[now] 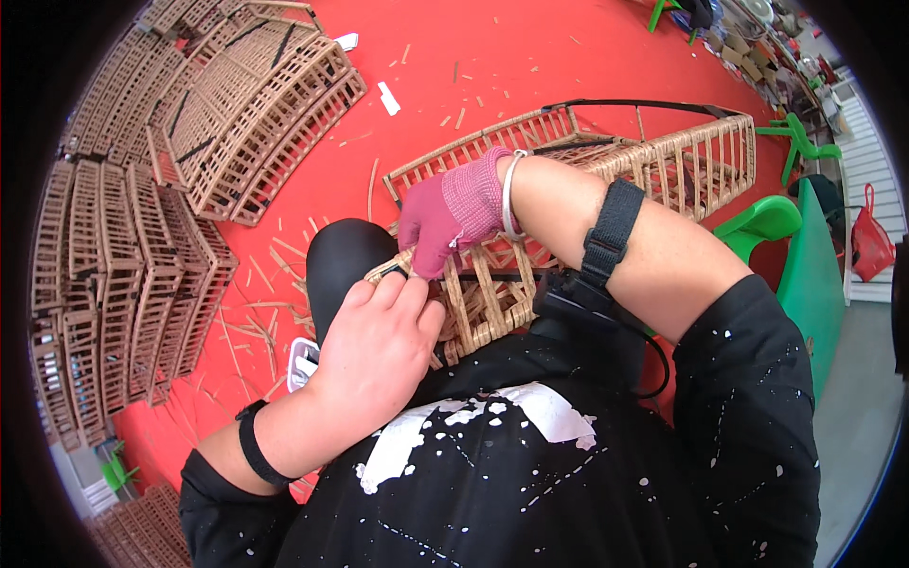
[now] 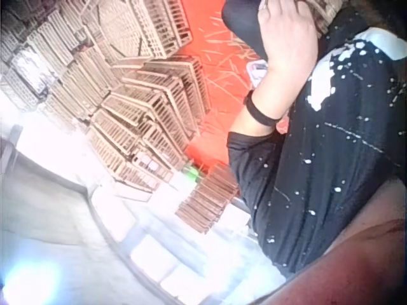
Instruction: The recorder is weaving rattan strips onto a metal furniture frame and securing them with tools.
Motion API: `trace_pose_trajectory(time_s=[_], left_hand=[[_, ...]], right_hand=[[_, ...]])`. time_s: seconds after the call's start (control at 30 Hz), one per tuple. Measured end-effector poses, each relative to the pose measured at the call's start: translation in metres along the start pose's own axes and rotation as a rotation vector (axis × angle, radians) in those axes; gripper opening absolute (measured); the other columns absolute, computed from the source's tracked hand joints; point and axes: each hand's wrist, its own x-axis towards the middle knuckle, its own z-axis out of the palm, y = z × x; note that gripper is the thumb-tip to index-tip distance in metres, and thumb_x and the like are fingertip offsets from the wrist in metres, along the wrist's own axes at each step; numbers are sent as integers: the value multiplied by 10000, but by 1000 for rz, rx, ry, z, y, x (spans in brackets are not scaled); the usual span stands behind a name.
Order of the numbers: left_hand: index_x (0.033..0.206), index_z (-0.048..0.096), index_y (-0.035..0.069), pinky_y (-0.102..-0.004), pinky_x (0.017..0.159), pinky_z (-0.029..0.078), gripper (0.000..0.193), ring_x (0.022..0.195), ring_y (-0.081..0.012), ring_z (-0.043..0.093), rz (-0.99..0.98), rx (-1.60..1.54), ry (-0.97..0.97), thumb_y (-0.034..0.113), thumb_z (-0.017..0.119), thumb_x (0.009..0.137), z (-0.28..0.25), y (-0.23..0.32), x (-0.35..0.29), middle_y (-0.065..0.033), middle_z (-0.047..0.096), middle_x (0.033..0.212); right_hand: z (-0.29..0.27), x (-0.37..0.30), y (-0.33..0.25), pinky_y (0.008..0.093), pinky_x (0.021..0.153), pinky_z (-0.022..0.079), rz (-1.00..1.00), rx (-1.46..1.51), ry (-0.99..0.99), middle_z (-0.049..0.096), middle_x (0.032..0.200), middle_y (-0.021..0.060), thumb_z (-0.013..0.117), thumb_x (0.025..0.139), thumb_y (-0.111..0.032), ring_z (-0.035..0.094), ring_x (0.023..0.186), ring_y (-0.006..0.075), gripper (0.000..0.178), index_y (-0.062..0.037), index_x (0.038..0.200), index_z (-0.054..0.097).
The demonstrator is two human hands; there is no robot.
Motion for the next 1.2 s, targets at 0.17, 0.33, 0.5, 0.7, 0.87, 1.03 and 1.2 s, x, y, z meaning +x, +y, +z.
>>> trace_pose_trajectory(time_s=[0.17,0.33,0.5,0.7,0.87,1.03,1.2], left_hand=[[850,541,80,-354,721,386,277,831,-239,499,-16,-149,209,94,695,620,2,-6,-3,-70,480,846],[924,646,24,-347,623,465,259,733,-261,579,8,-347,609,208,741,768,12,-22,-15,-106,578,851],[1102,634,16,-385,741,489,430,872,-280,624,37,-454,633,368,639,856,31,-33,-21,-127,629,980],[1100,624,-34,-464,935,424,580,1047,-359,605,220,-730,534,415,268,1009,37,-25,-25,-182,643,1063],[588,530,35,-387,765,482,628,624,-243,592,12,-1547,696,272,161,1038,36,-7,-3,-110,557,570],[516,395,57,-268,457,289,604,438,-149,345,1,-1895,684,272,186,1040,24,3,11,-46,388,465],[464,318,99,-286,451,235,582,406,-126,256,-335,-1691,626,250,245,1021,9,19,11,1,280,415]], right_hand=[[0,-1,2,323,631,483,-17,-32,-13,676,747,92,701,693,-290,627,707,161,385,-6,953,700],[1,-1,0,313,634,489,-30,3,-11,680,765,91,737,718,-361,638,724,163,447,7,968,696],[1,-3,0,304,645,485,-4,22,-15,675,757,88,753,724,-351,627,710,161,436,5,969,698],[1,4,5,313,632,474,-42,-19,-5,668,741,85,753,720,-324,619,705,157,403,3,950,698],[11,-6,0,364,650,494,-156,-185,156,665,758,118,701,701,-273,650,718,219,323,-50,934,697],[40,-15,-11,427,697,524,-72,-680,528,657,781,117,681,745,-298,659,812,316,239,-109,889,653],[42,-12,-10,432,686,524,-3,-720,531,661,788,112,693,741,-303,664,812,309,248,-107,887,647]])
